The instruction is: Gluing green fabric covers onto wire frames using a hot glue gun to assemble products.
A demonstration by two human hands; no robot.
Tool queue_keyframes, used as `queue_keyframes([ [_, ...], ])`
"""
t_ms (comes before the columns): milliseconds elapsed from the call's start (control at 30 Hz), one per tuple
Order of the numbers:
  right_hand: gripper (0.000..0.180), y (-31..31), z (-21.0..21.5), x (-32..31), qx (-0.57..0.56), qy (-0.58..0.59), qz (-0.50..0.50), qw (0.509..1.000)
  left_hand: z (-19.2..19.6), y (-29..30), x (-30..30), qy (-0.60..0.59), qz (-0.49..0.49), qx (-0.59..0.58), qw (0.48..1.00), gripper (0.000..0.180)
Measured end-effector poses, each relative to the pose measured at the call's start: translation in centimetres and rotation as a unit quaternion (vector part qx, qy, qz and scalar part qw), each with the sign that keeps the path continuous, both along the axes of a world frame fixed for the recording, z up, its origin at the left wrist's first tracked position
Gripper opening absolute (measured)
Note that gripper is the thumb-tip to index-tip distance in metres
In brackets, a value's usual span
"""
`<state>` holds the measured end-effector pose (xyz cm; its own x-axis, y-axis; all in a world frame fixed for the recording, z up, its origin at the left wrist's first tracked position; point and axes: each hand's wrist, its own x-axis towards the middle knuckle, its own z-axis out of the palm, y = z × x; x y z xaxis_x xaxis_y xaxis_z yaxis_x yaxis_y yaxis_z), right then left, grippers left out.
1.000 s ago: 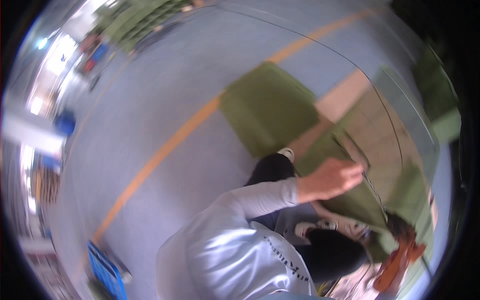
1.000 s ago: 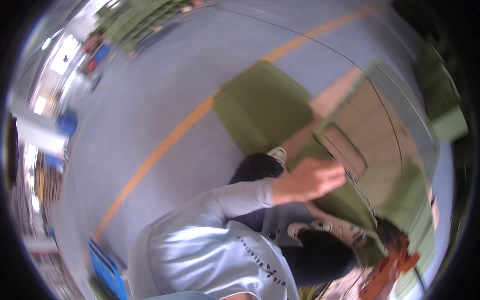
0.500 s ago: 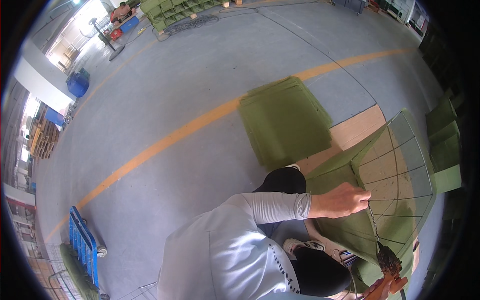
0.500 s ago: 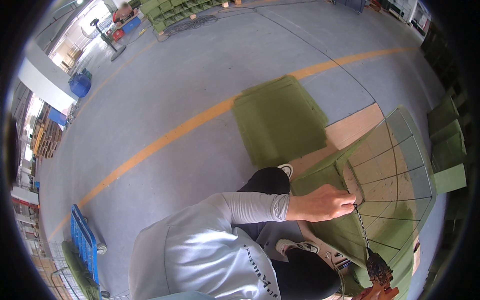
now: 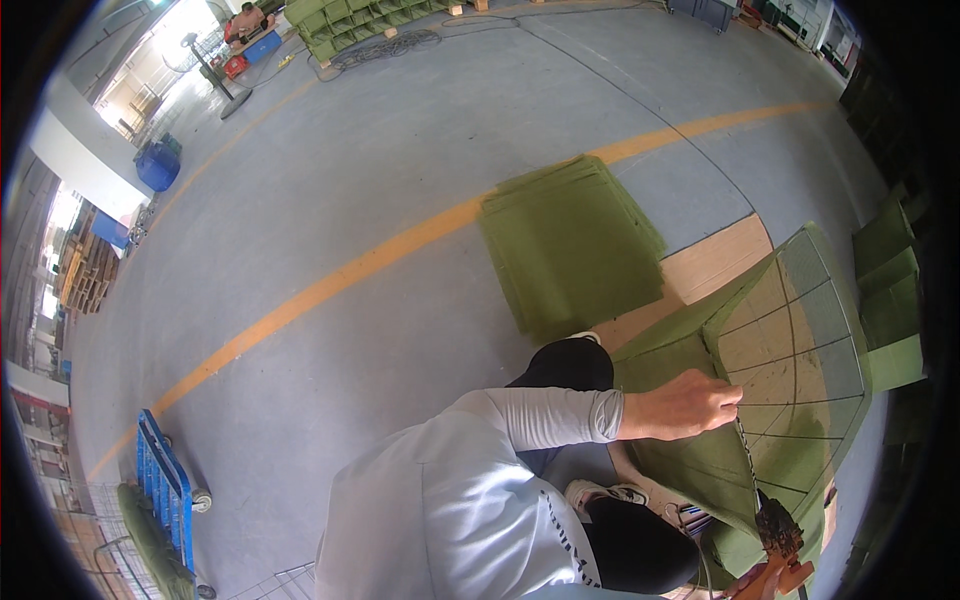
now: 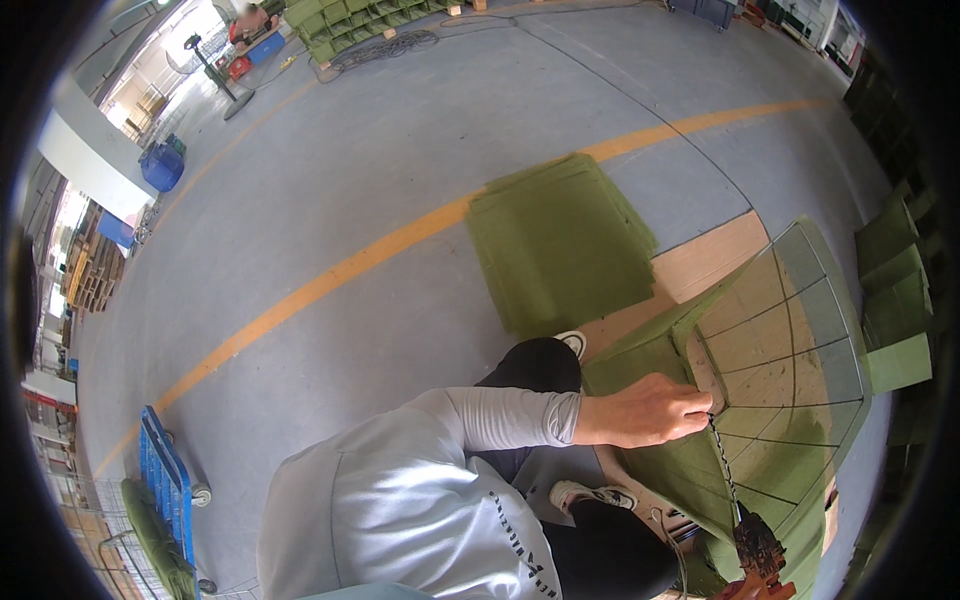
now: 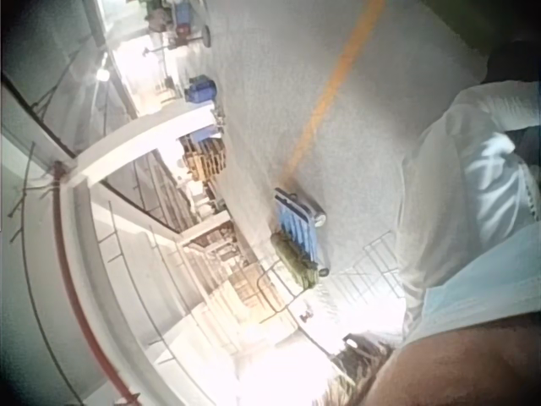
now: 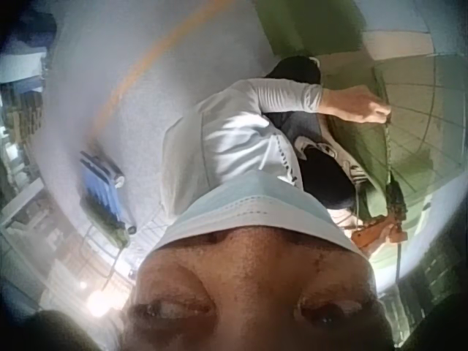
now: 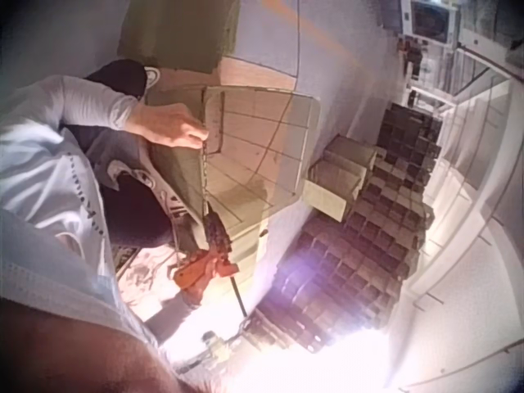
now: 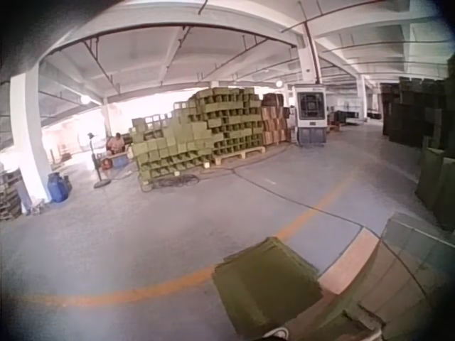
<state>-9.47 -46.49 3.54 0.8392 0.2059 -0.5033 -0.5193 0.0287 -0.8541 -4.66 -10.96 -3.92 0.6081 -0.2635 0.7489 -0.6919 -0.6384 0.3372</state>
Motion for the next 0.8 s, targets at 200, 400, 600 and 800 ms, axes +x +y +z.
queue_keyframes([
  [200, 0.039, 7.1, -3.5, 4.6, 0.040, -0.058, 0.097, 0.993, 0.0, 0.3, -0.7, 0.007, 0.008, -0.007, 1.000, 0.016],
  [400, 0.037, 11.6, -4.5, 7.5, 0.053, -0.112, 0.111, 0.986, 0.0, -1.2, -0.1, -0.034, -0.005, 0.000, 0.999, 0.010],
  [600, 0.034, -0.6, 2.5, -3.4, -0.114, -0.099, -0.117, 0.982, 2.0, 1.8, -1.0, 0.001, 0.044, -0.001, 0.999, 0.007],
  [800, 0.032, 1.6, 5.7, -3.6, -0.055, -0.029, -0.146, 0.987, 1.6, -0.4, 0.5, 0.010, -0.005, -0.043, 0.999, 0.016],
])
